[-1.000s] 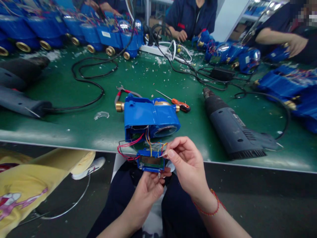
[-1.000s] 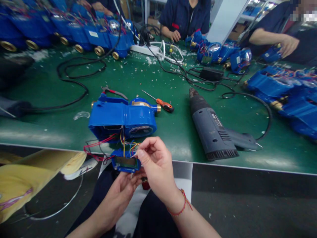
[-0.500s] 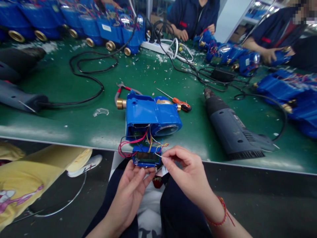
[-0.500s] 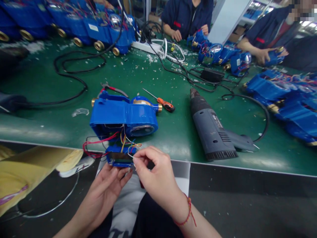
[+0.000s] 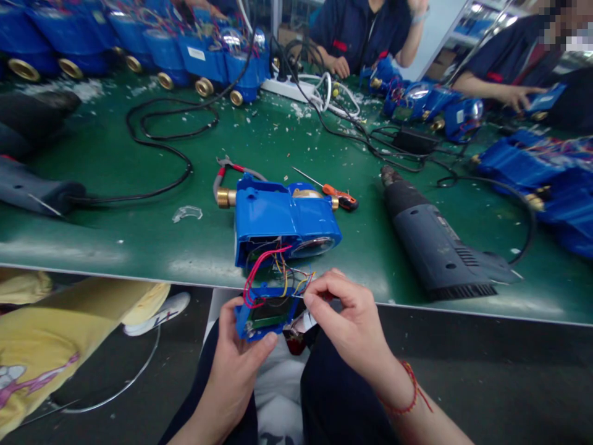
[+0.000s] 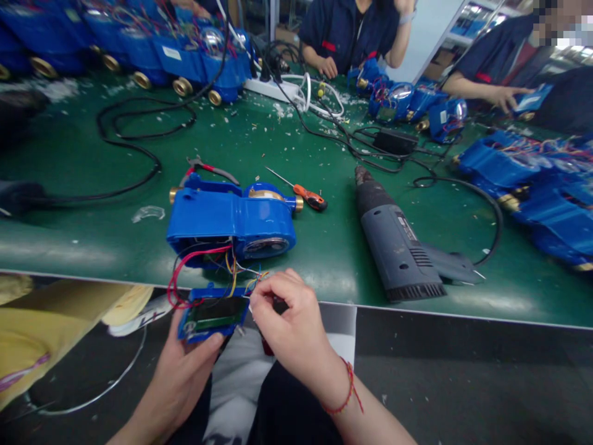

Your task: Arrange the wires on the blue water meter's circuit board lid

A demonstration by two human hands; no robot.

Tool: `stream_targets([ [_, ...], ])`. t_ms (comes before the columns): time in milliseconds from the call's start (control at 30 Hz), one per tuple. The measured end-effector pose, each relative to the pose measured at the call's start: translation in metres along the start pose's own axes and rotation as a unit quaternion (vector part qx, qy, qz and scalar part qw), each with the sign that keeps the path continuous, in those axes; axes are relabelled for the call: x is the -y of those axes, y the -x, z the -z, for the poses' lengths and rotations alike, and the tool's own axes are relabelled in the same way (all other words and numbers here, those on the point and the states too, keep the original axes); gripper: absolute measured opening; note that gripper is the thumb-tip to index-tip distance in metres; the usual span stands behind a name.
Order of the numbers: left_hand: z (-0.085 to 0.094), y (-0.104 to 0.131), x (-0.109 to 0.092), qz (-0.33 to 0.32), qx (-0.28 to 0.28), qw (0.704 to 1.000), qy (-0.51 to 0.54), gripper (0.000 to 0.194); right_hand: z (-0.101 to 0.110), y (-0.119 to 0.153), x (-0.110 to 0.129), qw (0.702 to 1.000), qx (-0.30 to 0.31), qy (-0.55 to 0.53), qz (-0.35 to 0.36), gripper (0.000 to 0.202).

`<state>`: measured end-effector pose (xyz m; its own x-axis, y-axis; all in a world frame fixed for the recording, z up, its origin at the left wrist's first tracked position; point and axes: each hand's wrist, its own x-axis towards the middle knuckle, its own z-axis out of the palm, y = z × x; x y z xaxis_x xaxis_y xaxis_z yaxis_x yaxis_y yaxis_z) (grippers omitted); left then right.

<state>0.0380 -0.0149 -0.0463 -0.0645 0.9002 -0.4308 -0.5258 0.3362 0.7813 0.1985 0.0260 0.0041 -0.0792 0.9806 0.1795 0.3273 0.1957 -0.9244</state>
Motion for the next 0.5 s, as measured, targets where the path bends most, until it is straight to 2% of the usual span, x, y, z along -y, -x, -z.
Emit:
stream_targets([
  [67, 0.008, 0.001, -0.008, -0.070, -0.033, 0.996, -0.048, 0.056, 0.002, 0.000, -0.001, 0.999, 0.005, 0.012, 0.030, 0.017],
  [133, 0.014, -0.001, -0.020, -0.109, -0.020, 0.990, -0.085, 0.051, 0.003, 0.000, 0.000, 0.999, 0.023, 0.003, 0.025, 0.016],
  [233, 0.019, -0.004, -0.034, -0.110, 0.006, 0.987, -0.115, 0.040, 0.000, 0.000, 0.003, 1.000, 0.026, -0.004, 0.000, 0.018],
  [400, 0.010, -0.002, -0.041, -0.064, -0.003, 0.993, -0.103, 0.045, -0.012, 0.001, 0.004, 0.993, -0.081, -0.071, -0.047, 0.018],
  [500, 0.000, 0.000, -0.042, -0.058, -0.030, 0.995, -0.072, 0.049, -0.015, 0.001, -0.004, 0.969, -0.155, -0.168, -0.093, 0.015],
])
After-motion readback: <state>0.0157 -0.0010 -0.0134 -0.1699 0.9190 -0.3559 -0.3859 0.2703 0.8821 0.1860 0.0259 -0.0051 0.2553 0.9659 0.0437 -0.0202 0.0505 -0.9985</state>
